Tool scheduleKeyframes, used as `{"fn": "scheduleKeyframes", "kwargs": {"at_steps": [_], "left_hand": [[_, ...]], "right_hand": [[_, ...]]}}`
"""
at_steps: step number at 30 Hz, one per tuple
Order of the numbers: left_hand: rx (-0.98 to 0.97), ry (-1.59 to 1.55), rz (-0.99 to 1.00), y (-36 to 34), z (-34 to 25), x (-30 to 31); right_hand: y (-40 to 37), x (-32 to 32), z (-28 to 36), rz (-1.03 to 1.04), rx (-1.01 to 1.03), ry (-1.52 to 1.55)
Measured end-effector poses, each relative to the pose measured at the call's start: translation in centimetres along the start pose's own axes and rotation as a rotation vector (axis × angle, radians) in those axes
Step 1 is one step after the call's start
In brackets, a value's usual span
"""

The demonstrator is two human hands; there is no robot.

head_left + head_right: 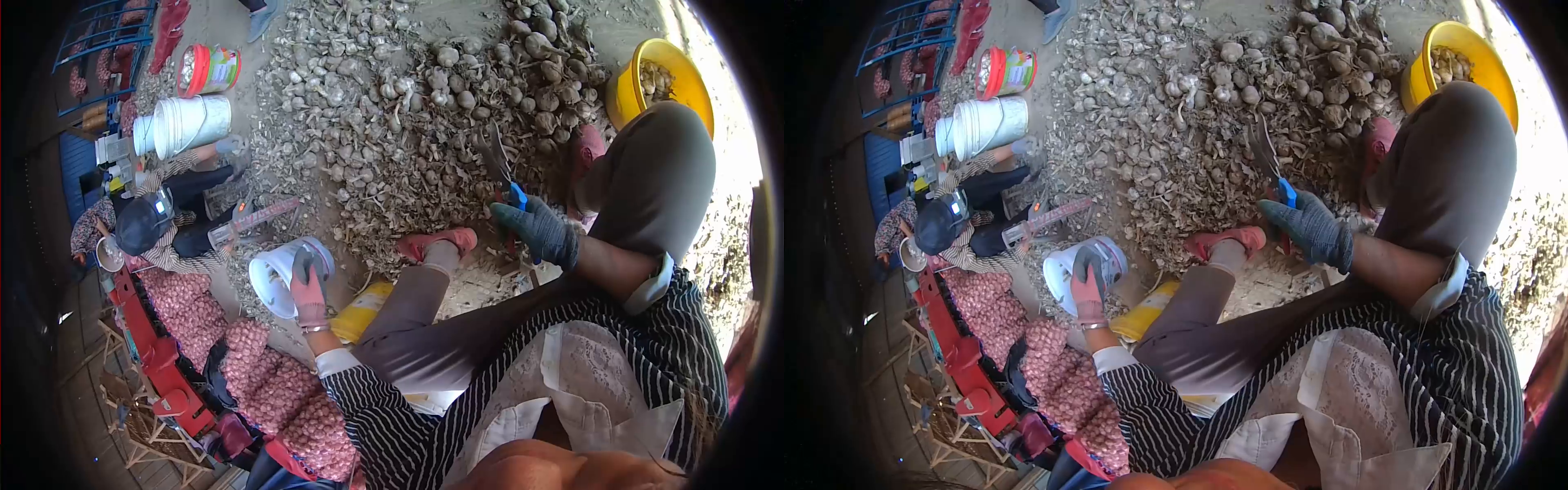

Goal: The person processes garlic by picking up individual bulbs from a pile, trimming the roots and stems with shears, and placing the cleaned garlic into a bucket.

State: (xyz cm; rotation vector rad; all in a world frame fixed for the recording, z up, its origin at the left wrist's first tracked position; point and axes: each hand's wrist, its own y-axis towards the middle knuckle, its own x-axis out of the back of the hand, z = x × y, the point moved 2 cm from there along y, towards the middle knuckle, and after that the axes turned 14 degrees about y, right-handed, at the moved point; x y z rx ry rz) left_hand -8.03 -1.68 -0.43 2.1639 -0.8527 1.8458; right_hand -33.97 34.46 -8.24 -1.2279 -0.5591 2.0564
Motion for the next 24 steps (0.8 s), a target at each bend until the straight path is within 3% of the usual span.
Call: {"fn": "scheduleKeyframes", "kwargs": {"at_steps": [3,4,5,6,9,10,12,16,18,19,20,22,24], "left_hand": [[-0.242,-0.204,0.143,8.8,-8.0,-8.0],[-0.271,-0.225,0.188,10.5,-12.5,-10.0],[-0.231,-0.402,0.296,14.0,-13.6,-14.2],[-0.222,-0.441,0.278,16.8,-15.9,-17.5],[-0.354,-0.069,0.141,20.6,-25.7,-20.8],[-0.288,0.091,-0.004,22.3,-27.2,-22.9],[-0.117,0.197,0.074,23.6,-29.3,-25.7],[-0.039,0.438,0.120,23.3,-30.2,-26.8],[-0.067,0.284,0.080,23.7,-28.5,-27.1],[-0.185,0.062,-0.046,25.4,-25.2,-29.9],[-0.183,0.067,-0.054,24.9,-24.1,-30.0],[-0.251,-0.696,0.000,21.5,-22.2,-28.9],[0.078,-0.988,0.148,16.9,-20.1,-26.7]], "right_hand": [[1.1,0.0,0.1,-0.026,0.026,-0.022],[0.6,0.0,0.2,-0.045,0.037,-0.025],[0.8,0.1,0.3,-0.059,0.027,0.008],[1.1,0.2,0.3,-0.070,0.019,0.040],[1.3,1.3,0.0,-0.105,0.001,0.014],[1.4,1.8,-0.3,-0.119,0.000,-0.013],[1.6,2.3,-1.0,-0.138,0.021,0.020],[1.8,2.5,-0.5,-0.189,0.086,-0.004],[1.7,2.4,-0.5,-0.158,0.054,-0.083],[1.7,2.5,-0.7,-0.151,0.053,-0.079],[1.7,2.7,-0.9,-0.142,0.073,-0.151],[1.8,2.7,-1.2,-0.125,0.100,-0.219],[1.7,2.7,-1.2,-0.111,0.158,-0.348]]}}
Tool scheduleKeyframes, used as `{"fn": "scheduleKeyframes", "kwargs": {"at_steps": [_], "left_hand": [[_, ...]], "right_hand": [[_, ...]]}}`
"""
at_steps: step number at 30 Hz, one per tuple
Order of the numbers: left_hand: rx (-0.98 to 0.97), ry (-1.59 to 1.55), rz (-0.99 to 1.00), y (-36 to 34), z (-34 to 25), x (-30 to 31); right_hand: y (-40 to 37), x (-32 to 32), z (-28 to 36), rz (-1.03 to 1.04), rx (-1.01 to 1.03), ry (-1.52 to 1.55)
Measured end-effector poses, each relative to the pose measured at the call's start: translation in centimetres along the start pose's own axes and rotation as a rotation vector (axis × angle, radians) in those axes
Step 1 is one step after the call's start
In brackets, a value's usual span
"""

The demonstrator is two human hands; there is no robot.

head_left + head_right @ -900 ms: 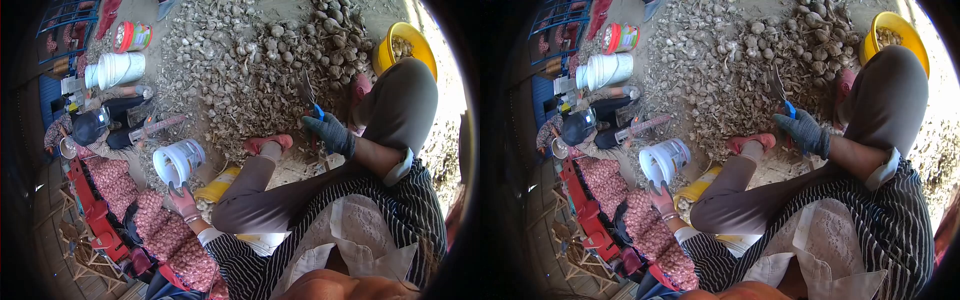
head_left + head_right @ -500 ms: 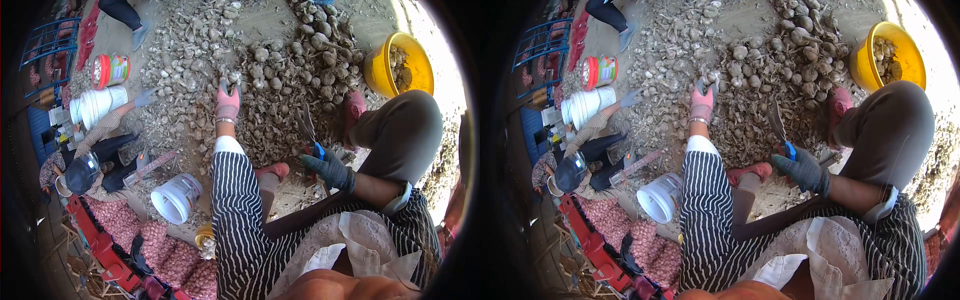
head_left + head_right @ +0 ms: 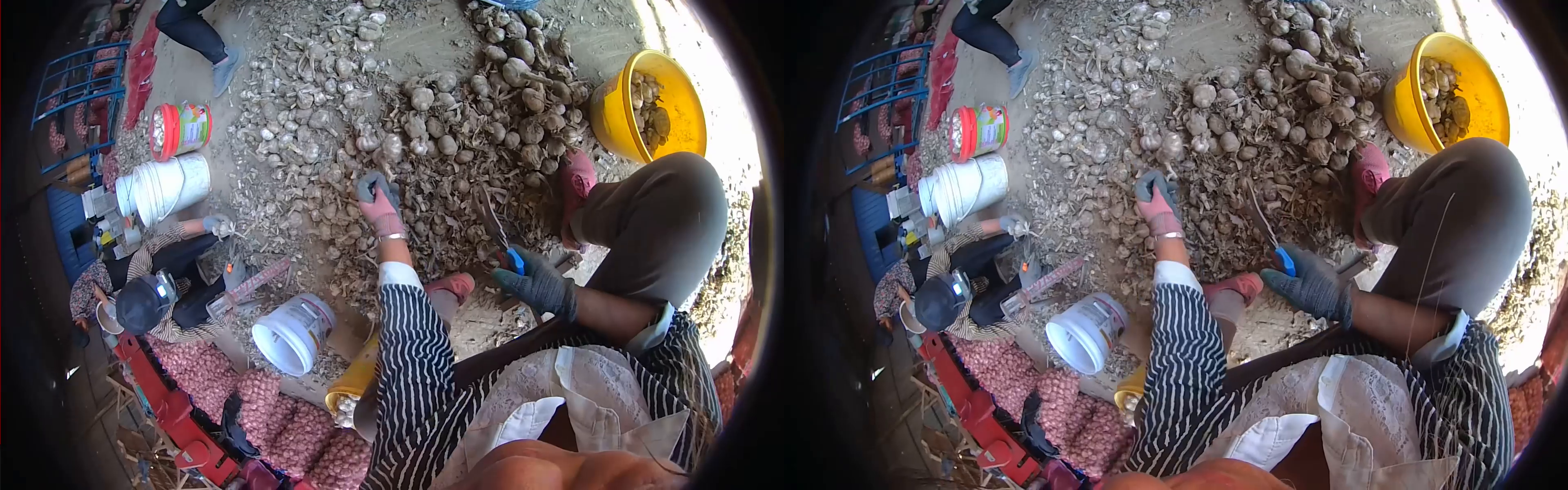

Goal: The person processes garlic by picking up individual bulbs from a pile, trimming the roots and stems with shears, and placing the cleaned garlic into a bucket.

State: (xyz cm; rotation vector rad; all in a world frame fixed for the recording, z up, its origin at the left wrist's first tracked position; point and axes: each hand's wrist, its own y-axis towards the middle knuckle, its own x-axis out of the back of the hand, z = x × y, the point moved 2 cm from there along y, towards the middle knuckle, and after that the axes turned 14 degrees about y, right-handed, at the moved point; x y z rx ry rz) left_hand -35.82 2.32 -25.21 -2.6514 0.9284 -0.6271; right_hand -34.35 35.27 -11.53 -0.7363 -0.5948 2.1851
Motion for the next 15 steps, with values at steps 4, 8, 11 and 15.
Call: {"fn": "scheduleKeyframes", "kwargs": {"at_steps": [4,8,11,15], "left_hand": [[-0.031,-0.132,0.012,-7.8,1.4,2.8],[0.321,-0.174,0.072,-9.5,7.4,4.2],[0.414,-0.104,0.042,-12.6,5.1,4.3],[0.358,-0.105,0.078,-12.1,4.2,3.0]], "right_hand": [[-0.1,-0.2,1.1,0.064,0.029,-0.125],[-1.8,-0.7,3.8,0.079,-0.221,0.222],[-2.5,-0.9,3.2,0.131,-0.166,0.454],[-2.7,-1.2,3.0,0.130,-0.205,0.502]]}}
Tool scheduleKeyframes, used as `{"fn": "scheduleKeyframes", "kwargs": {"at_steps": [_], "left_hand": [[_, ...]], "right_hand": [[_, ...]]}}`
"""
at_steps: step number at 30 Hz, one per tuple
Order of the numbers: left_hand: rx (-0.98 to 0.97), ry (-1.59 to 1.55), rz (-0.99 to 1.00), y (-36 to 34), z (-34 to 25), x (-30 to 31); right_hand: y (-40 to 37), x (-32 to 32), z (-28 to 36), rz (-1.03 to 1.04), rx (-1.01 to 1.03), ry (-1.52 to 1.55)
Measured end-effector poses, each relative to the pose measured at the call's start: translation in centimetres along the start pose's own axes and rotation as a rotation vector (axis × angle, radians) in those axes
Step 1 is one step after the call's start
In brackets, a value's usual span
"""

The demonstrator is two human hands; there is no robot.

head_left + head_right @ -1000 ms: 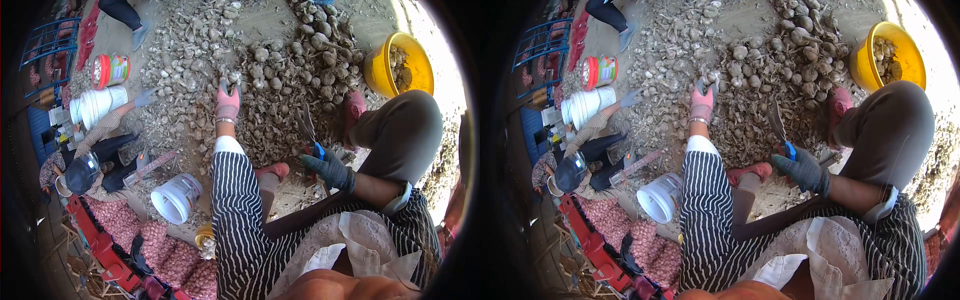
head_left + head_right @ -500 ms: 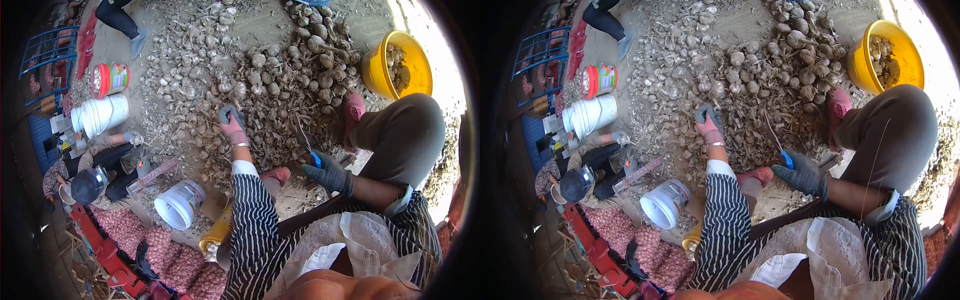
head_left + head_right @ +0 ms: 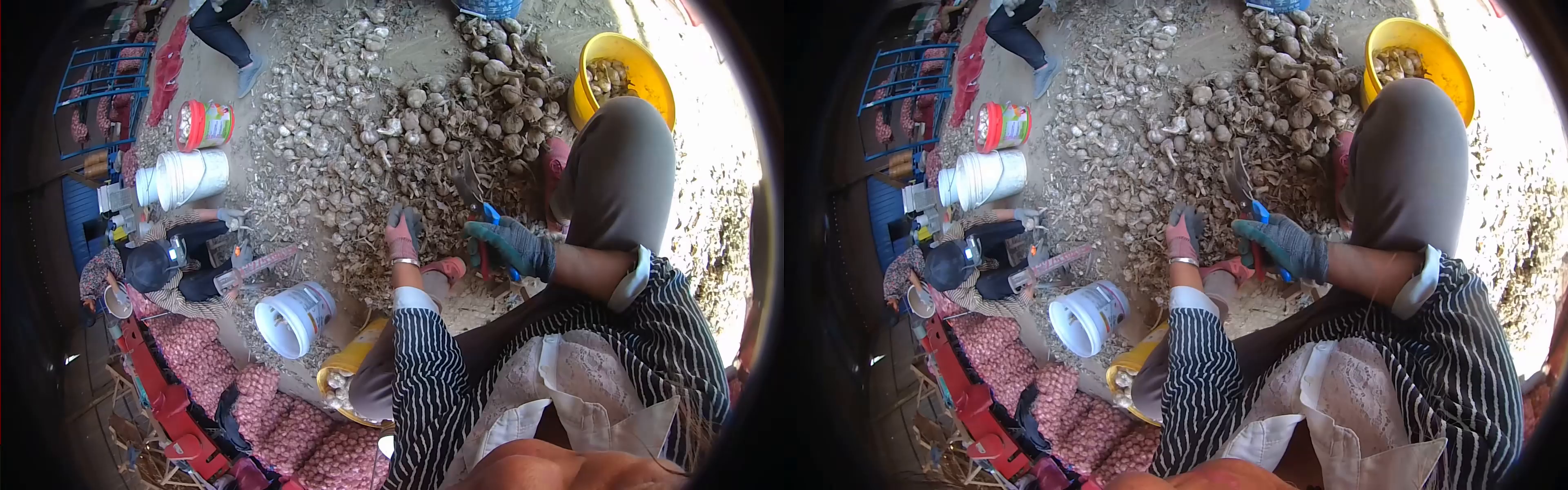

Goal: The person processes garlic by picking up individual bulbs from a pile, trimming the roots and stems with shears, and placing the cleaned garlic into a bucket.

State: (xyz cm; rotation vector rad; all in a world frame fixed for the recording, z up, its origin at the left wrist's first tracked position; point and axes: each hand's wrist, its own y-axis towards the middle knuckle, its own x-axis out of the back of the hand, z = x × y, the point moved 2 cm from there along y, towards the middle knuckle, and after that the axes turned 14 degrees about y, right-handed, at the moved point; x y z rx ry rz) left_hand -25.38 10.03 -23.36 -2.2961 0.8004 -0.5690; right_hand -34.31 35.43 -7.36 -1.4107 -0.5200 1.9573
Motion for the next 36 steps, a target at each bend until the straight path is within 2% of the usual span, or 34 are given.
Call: {"fn": "scheduleKeyframes", "kwargs": {"at_steps": [4,5,7,9,10,13,15,16,17,19,20,21,22,23,24,25,26,27,29,31,32,33,34,35,36], "left_hand": [[-0.154,0.109,0.115,3.7,-1.8,-4.7],[-0.218,0.155,0.143,4.5,-2.1,-6.1],[-0.177,0.216,0.143,5.9,-2.0,-8.7],[-0.334,0.397,0.165,8.8,-3.3,-13.0],[-0.331,0.400,0.179,10.7,-3.0,-14.6],[-0.262,0.723,-0.042,11.9,-4.1,-17.6],[-0.196,1.110,-0.206,10.4,-5.2,-18.7],[-0.245,1.214,-0.343,10.6,-4.4,-18.9],[-0.248,1.215,-0.339,10.7,-4.4,-18.4],[-0.107,0.475,0.168,11.4,-3.4,-17.0],[0.044,0.149,0.199,10.1,-3.3,-16.1],[0.038,0.152,0.188,8.7,-3.7,-14.8],[0.087,-0.224,0.331,8.1,-3.2,-13.5],[0.130,-0.602,0.470,7.2,-3.0,-12.1],[0.121,-0.605,0.460,5.2,-3.2,-10.9],[0.031,-0.606,0.475,2.3,-4.1,-10.1],[-0.058,-0.607,0.490,-0.6,-5.0,-9.5],[-0.067,-0.611,0.481,-2.9,-5.2,-9.0],[-0.230,-0.368,0.317,-6.8,-5.0,-7.7],[-0.324,-0.365,0.258,-8.8,-3.8,-6.5],[-0.427,-0.302,0.197,-9.6,-3.1,-5.9],[-0.524,-0.234,0.131,-10.3,-2.5,-5.4],[-0.566,-0.213,0.097,-10.8,-2.0,-4.9],[-0.574,-0.216,0.087,-11.4,-1.4,-4.2],[-0.563,-0.196,0.030,-12.6,-1.6,-3.6]], "right_hand": [[0.2,0.7,-0.5,0.075,0.084,-0.018],[0.2,1.6,-0.7,0.063,0.085,-0.012],[-0.4,2.2,0.1,-0.023,0.079,-0.181],[-0.3,3.0,0.0,-0.060,0.090,-0.120],[-0.1,3.5,-0.1,-0.088,0.094,-0.112],[0.1,4.0,0.1,-0.134,0.084,-0.132],[0.3,3.9,0.6,-0.151,0.074,-0.159],[0.3,3.7,0.9,-0.139,0.045,-0.204],[0.1,3.5,1.1,-0.124,0.015,-0.249],[-0.2,3.4,1.4,-0.080,0.074,-0.295],[-0.2,3.6,1.5,-0.075,0.107,-0.382],[-0.1,3.6,1.6,-0.066,0.141,-0.465],[-0.3,3.1,2.2,-0.052,0.141,-0.463],[-0.8,2.5,3.4,-0.086,0.125,-0.594],[-1.1,2.2,4.1,-0.120,0.108,-0.731],[-0.9,2.3,4.1,-0.103,0.109,-0.736],[-0.7,2.3,4.0,-0.107,0.223,-0.904],[-0.9,2.1,3.8,-0.113,0.340,-1.068],[-1.4,1.7,3.2,-0.066,0.334,-1.066],[0.3,2.0,3.3,-0.162,0.570,-1.455],[0.4,1.8,2.7,-0.154,0.671,-1.470],[0.3,1.5,2.3,-0.139,0.677,-1.474],[0.3,1.2,2.0,-0.127,0.582,-1.477],[0.2,1.0,1.6,-0.117,0.487,-1.478],[0.2,1.0,1.0,-0.106,0.495,-1.482]]}}
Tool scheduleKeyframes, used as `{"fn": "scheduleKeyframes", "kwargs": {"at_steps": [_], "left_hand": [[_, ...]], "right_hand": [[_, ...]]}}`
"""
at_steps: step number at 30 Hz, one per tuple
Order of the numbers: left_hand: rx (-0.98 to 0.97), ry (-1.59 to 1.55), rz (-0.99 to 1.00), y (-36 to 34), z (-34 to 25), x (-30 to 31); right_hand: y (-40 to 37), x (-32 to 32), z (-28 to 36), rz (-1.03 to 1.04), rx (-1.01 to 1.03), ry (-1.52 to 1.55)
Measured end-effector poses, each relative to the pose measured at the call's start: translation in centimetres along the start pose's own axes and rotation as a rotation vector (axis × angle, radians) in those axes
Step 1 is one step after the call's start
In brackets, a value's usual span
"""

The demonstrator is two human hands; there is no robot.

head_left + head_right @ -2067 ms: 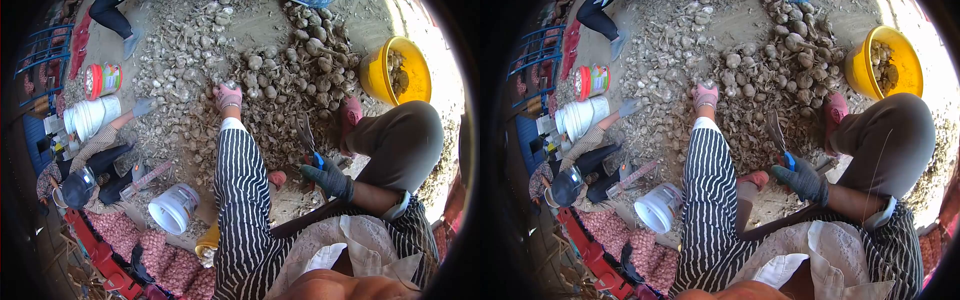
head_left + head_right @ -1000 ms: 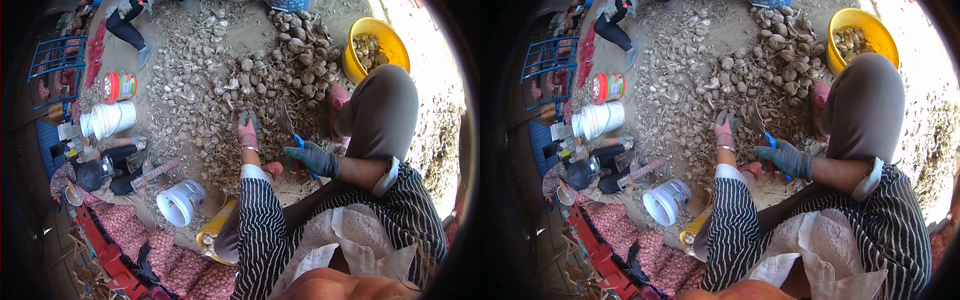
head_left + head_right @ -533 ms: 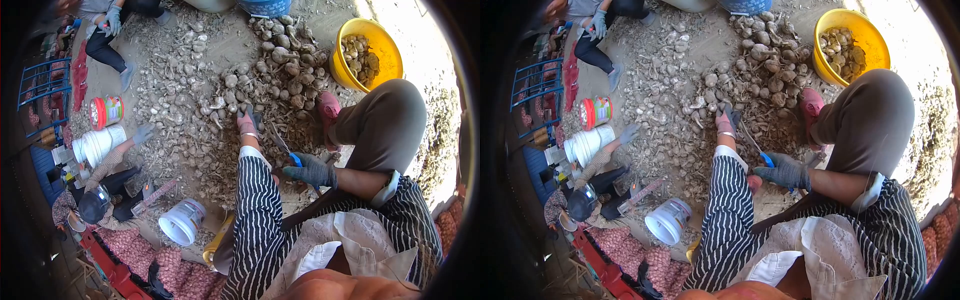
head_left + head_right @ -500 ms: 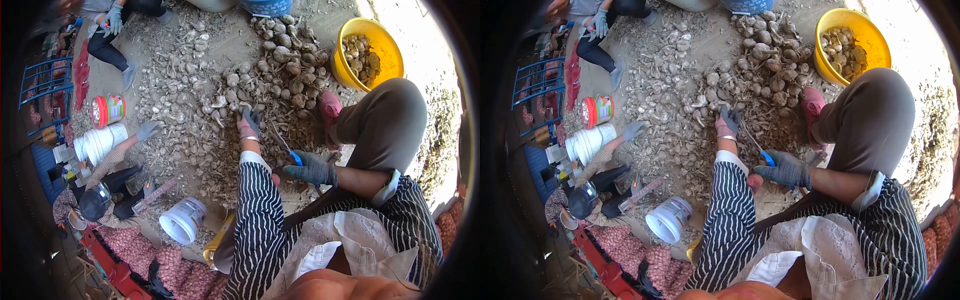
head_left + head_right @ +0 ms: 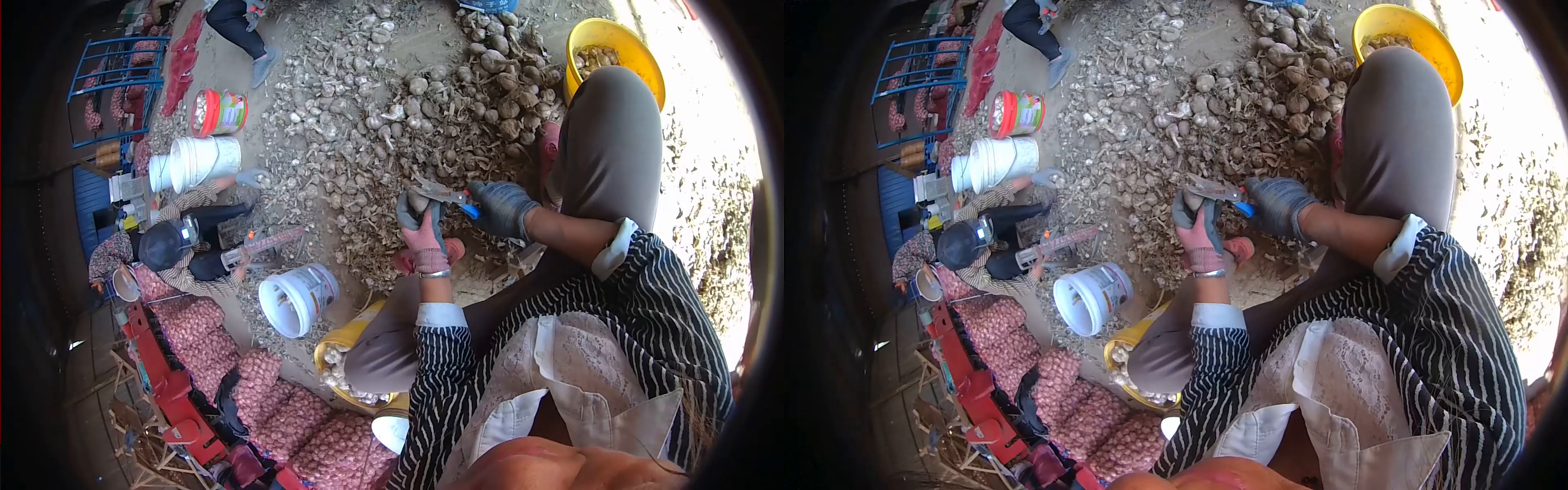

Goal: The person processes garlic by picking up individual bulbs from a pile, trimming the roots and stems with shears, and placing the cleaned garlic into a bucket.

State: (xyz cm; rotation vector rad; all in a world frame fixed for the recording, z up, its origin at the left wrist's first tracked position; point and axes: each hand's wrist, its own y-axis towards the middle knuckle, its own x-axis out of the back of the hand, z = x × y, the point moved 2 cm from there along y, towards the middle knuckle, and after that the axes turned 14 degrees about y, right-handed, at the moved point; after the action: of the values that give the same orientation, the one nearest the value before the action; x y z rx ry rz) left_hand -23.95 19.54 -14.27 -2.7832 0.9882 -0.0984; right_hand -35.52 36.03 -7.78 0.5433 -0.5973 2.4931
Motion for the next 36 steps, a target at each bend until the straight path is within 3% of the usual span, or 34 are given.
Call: {"fn": "scheduleKeyframes", "kwargs": {"at_steps": [3,5,6,10,12,17,19,26,27,30,34,36], "left_hand": [[0.028,0.016,-0.081,-2.4,-3.1,0.3],[0.306,-0.447,0.214,-2.7,-2.4,1.6],[0.347,-0.490,0.245,-3.0,-2.1,1.8],[0.299,-0.679,0.116,-3.4,-1.3,1.3],[0.068,-0.479,0.016,-3.9,-1.3,1.6],[0.103,-0.404,0.020,-4.6,-0.5,0.9],[0.026,-0.103,0.013,-4.6,0.2,0.7],[-0.112,-0.010,-0.016,-4.1,0.4,0.9],[-0.119,-0.012,-0.022,-4.1,0.0,1.0],[0.172,-0.495,-0.059,-3.9,-0.4,1.2],[0.163,-0.486,-0.049,-4.4,0.3,3.4],[0.021,0.120,-0.126,-4.7,-0.6,3.9]], "right_hand": [[-0.6,-0.9,0.3,0.045,0.046,0.036],[-1.2,-0.9,1.2,0.139,0.100,0.029],[-1.4,-1.3,1.3,0.145,0.106,0.027],[-2.1,-1.6,0.7,0.085,0.132,0.113],[-2.6,-1.7,0.4,0.071,0.128,0.147],[-2.8,-1.8,0.9,0.150,0.068,0.132],[-2.7,-1.4,1.4,0.166,0.010,0.179],[-1.5,-2.6,-0.2,0.249,0.002,0.103],[-0.9,-3.1,-0.5,0.250,0.011,0.099],[0.2,-3.5,-1.5,0.240,-0.151,0.181],[-0.5,-2.8,-1.0,0.140,-0.019,0.163],[-1.5,-2.1,0.0,0.125,0.060,0.097]]}}
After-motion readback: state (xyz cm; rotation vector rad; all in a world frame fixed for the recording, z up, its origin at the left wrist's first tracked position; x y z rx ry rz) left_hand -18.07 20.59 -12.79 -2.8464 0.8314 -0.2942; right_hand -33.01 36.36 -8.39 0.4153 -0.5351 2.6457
